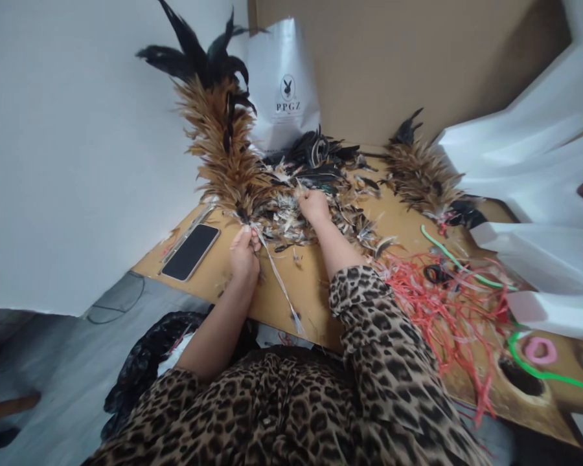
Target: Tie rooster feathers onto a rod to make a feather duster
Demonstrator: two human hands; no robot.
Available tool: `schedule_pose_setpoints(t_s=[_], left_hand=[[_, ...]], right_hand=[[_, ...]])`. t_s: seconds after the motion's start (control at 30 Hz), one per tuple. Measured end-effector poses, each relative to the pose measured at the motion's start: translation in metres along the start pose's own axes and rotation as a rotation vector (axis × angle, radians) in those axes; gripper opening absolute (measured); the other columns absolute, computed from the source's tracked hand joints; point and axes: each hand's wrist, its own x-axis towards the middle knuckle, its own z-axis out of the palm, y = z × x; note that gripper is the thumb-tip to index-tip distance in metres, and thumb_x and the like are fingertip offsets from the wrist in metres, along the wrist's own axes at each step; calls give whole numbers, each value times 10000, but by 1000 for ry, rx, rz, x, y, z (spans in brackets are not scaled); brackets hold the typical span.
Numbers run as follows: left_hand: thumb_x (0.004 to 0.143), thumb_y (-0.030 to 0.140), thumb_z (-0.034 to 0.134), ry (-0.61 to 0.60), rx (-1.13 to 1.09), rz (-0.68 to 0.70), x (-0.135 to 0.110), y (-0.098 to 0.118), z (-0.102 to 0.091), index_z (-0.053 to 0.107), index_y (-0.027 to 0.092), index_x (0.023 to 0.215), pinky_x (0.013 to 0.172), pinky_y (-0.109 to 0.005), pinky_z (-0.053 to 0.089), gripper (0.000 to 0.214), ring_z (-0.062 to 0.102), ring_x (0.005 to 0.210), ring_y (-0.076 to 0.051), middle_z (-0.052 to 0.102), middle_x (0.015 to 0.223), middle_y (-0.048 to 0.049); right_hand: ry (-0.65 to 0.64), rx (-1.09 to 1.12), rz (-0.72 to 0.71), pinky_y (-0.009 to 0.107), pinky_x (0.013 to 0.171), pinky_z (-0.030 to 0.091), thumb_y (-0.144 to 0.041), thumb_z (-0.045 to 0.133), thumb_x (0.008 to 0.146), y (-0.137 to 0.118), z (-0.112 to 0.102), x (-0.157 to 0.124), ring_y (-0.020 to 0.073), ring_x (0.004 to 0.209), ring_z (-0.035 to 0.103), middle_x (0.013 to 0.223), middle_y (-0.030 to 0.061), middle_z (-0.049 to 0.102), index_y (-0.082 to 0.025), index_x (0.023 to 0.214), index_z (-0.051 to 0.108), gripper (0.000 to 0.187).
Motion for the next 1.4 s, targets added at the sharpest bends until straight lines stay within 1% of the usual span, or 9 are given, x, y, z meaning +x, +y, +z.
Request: schedule_pose_setpoints(t_s=[0.13, 0.27, 0.43, 0.67, 0.8, 0.9, 1.03, 1.17, 1.4], left_hand=[[720, 399, 698, 12, -16, 18, 1, 1, -1, 562, 123, 624, 422, -163, 224, 322, 376, 469, -32, 467, 564, 21], [725, 404, 693, 16, -21, 41, 1, 2, -2, 568, 125, 632, 426, -166, 234, 320, 380, 474, -34, 471, 573, 18], [729, 402, 694, 23, -34, 40, 0, 3, -1, 575, 124, 632, 425, -165, 242, 317, 379, 472, -34, 475, 577, 17], [722, 390, 705, 27, -48, 26, 1, 3, -2, 582, 119, 633, 419, -157, 248, 310, 373, 467, -28, 474, 577, 16], [727, 383, 707, 27, -66, 9, 2, 4, -2, 577, 123, 633, 415, -154, 251, 306, 378, 464, -27, 470, 573, 20], [729, 377, 709, 31, -79, -7, 1, 4, -1, 570, 126, 631, 411, -153, 252, 303, 388, 467, -26, 476, 583, 20], [721, 374, 712, 31, -72, -7, 1, 4, -1, 572, 126, 636, 412, -152, 251, 298, 394, 475, -24, 494, 601, 16], [706, 377, 717, 58, -47, -6, 2, 2, -1, 580, 122, 639, 414, -158, 242, 297, 399, 471, -23, 515, 604, 13], [691, 384, 719, 90, -17, 0, 3, -3, -1, 662, 111, 726, 408, -167, 249, 281, 403, 470, -26, 606, 655, -17]], right_hand=[[-36, -143, -42, 234, 708, 438, -288, 532, 779, -21, -1, 1, 179, 773, 619, 786, 62, 698, -155, 811, 732, 242], [-112, -403, -142, 302, 831, 459, -276, 525, 807, -47, 3, -2, 230, 917, 638, 967, 127, 700, -172, 932, 725, 257], [-177, -641, -227, 315, 840, 476, -237, 506, 832, -59, 19, 0, 277, 955, 648, 995, 240, 671, -47, 980, 701, 310], [-256, -661, -162, 341, 837, 483, -134, 542, 774, -54, 33, 10, 273, 964, 657, 984, 245, 682, -65, 963, 715, 265], [-196, -407, 5, 314, 804, 474, -154, 621, 695, -43, 24, 16, 268, 927, 649, 951, 216, 688, -71, 892, 725, 238], [-192, -108, 61, 237, 700, 454, -189, 627, 676, -34, 14, 17, 185, 780, 627, 803, 109, 690, -90, 793, 717, 178], [-196, 130, 130, 201, 503, 378, -283, 612, 686, -26, 5, 15, 93, 514, 488, 572, -11, 575, -112, 747, 666, 190], [-253, 627, 333, 194, 413, 262, -323, 728, 527, -24, -5, 5, 64, 425, 366, 457, -69, 446, -157, 612, 529, 273], [-338, 955, 293, 178, 406, 222, -306, 770, 420, -34, -21, -45, 44, 430, 332, 460, -85, 413, -172, 576, 473, 361]])
